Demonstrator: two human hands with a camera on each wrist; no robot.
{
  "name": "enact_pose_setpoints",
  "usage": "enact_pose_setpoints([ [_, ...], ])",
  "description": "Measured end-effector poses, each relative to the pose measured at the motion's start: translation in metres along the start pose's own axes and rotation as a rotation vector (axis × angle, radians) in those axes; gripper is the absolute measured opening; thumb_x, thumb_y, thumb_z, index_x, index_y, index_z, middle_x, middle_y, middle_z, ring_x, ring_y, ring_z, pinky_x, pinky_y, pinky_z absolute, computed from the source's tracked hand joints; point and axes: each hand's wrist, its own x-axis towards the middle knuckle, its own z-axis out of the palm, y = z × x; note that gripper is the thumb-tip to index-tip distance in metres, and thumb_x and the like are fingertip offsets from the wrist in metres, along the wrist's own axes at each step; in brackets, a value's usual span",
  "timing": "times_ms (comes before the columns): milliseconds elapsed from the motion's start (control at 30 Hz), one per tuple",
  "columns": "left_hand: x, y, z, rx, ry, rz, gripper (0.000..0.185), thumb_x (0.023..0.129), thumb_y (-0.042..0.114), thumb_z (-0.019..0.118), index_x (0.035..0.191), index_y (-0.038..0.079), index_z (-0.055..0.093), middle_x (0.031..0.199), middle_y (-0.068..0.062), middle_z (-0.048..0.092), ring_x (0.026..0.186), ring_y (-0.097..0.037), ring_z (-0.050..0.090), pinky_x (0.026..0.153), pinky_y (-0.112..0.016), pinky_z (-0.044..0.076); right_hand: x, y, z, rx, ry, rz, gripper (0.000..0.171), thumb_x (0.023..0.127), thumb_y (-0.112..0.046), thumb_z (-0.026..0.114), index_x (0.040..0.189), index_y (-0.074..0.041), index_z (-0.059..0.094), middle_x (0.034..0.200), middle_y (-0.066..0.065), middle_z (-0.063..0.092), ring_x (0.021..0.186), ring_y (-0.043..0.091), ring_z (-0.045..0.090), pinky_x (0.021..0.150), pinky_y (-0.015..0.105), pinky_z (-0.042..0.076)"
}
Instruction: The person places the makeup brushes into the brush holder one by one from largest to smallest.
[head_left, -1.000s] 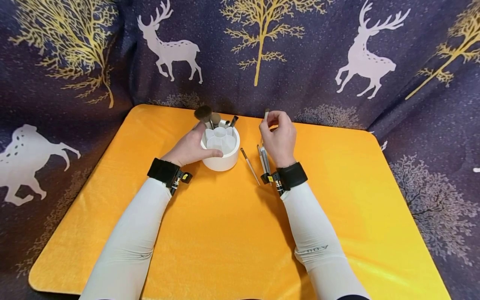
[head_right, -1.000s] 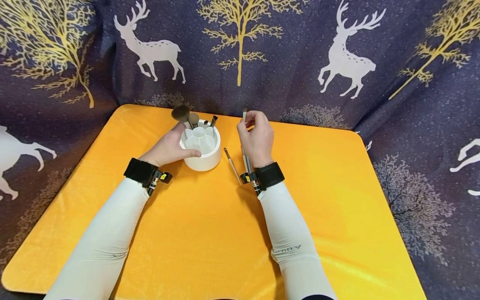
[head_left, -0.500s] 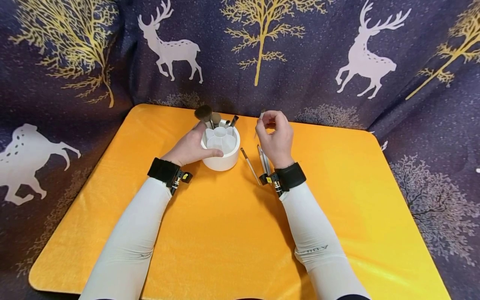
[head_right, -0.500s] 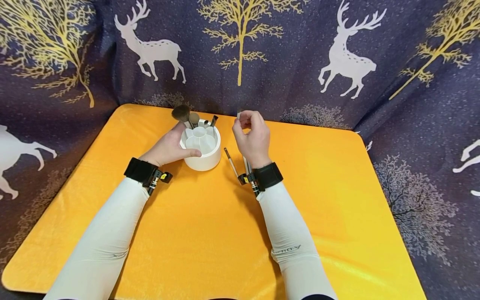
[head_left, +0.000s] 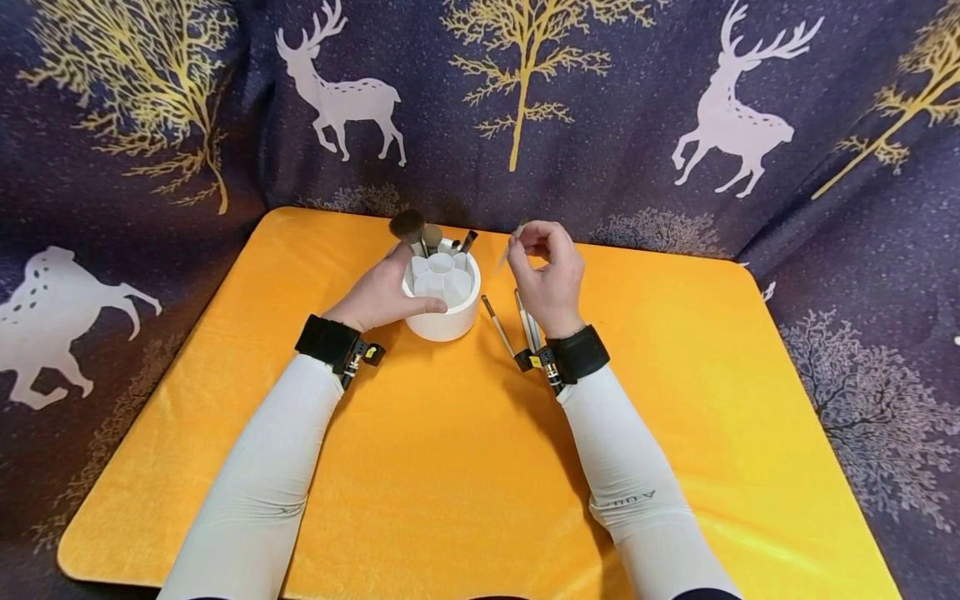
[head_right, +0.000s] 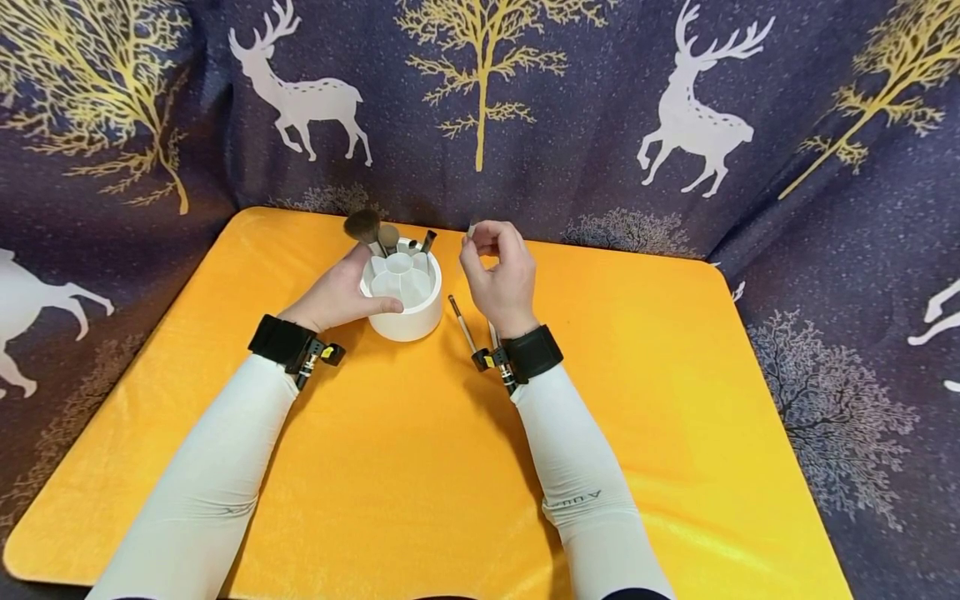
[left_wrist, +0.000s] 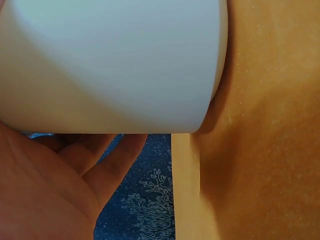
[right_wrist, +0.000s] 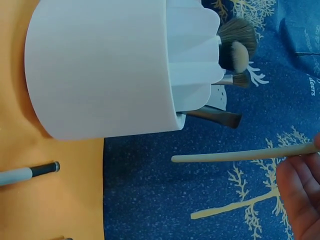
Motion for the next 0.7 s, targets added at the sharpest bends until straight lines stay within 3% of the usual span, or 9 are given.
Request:
enact_pose_setpoints([
  [100,-0.0001,-0.0001,-0.0001,0.001,-0.002,-0.002,0.124,0.081,0.054,0.1,0.175,0.02,0.026,0.17,-0.014,0.042,0.148,-0.035,0.05,0.124,-0.056,0.042,0.0004,-0.0015,0.0003,0.021,0.017,-0.01,0.014,0.104,-0.003,0.073,0.112,0.007,0.066,0.102,0.02,0.07,0.089,0.03,0.073,0.085,0.025,0.06],
  [367,0.0,-0.0016,0.0005,-0.001,-0.008,-0.016,0.123,0.08,0.057,0.099,0.173,0.018,0.028,0.168,-0.014,0.043,0.146,-0.035,0.052,0.123,-0.056,0.043,0.0009,-0.0045,0.0006,0.107,0.051,-0.034,0.011,0.103,0.003,0.073,0.111,0.008,0.067,0.102,0.021,0.07,0.087,0.029,0.07,0.084,0.024,0.059],
  [700,0.0005,-0.0031,0.0012,0.011,-0.001,-0.016,0.121,0.08,0.057,0.099,0.171,0.017,0.03,0.167,-0.014,0.045,0.144,-0.036,0.053,0.121,-0.056,0.045,0.0015,-0.0085,0.0018,0.19,0.017,-0.052,0.015,0.105,0.003,0.072,0.114,0.011,0.063,0.104,0.024,0.07,0.088,0.032,0.072,0.086,0.024,0.061],
])
